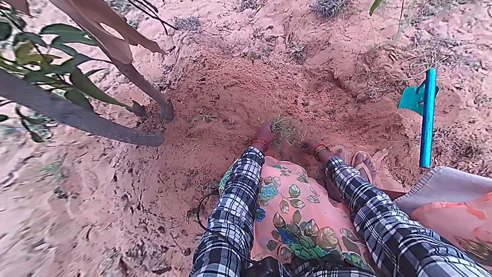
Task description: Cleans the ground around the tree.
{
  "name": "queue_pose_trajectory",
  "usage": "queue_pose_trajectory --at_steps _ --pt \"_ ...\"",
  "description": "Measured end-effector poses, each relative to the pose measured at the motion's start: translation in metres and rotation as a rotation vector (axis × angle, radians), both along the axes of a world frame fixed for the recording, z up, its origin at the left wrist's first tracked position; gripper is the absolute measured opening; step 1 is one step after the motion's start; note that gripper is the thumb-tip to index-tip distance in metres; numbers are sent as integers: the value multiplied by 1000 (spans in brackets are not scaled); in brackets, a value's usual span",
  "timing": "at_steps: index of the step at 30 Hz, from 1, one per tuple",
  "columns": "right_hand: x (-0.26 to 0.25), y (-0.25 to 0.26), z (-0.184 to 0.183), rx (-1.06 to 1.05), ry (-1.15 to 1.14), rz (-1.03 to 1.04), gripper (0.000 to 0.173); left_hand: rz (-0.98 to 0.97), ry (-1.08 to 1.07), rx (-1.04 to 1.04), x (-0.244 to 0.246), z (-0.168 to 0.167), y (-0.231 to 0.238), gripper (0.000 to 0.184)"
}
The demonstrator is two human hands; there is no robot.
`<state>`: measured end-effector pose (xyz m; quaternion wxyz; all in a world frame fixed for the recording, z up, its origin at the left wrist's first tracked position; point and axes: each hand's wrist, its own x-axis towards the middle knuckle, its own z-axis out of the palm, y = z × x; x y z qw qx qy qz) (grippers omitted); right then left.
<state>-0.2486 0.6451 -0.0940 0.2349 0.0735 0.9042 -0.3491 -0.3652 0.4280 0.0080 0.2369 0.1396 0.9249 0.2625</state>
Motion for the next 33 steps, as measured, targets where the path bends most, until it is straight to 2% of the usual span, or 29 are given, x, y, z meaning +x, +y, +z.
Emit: queue_pose_trajectory --at_steps 3,5,8,12,15,19,25,29,33 --pt "3 -44 0 39 -100 223 51 -9 0 -2 -1 -4 -1 74" --pt "6 -64 7 55 -146 296 56 -17 -3 3 -1 -4 -2 74" --pt "5 -58 6 95 -156 295 44 -20 1 -1 -1 -4 -3 75" --pt "11 -29 -5 16 -215 240 46 -26 2 -5 -1 -5 -2 74" --pt "13 -24 -15 -57 -233 151 45 -36 9 13 -3 -6 -1 76" --pt "15 -48 -2 -124 -162 36 46 -41 1 8 -2 -6 -1 75" --pt "29 -59 -22 -504 -149 -438 41 -48 -2 17 -1 -5 -1 76" --pt "32 -66 -24 -589 -130 -608 40 -43 -15 28 2 -1 -1 74" --pt "31 -71 -21 -628 -69 -678 31 -33 -13 33 -1 -9 -3 80"
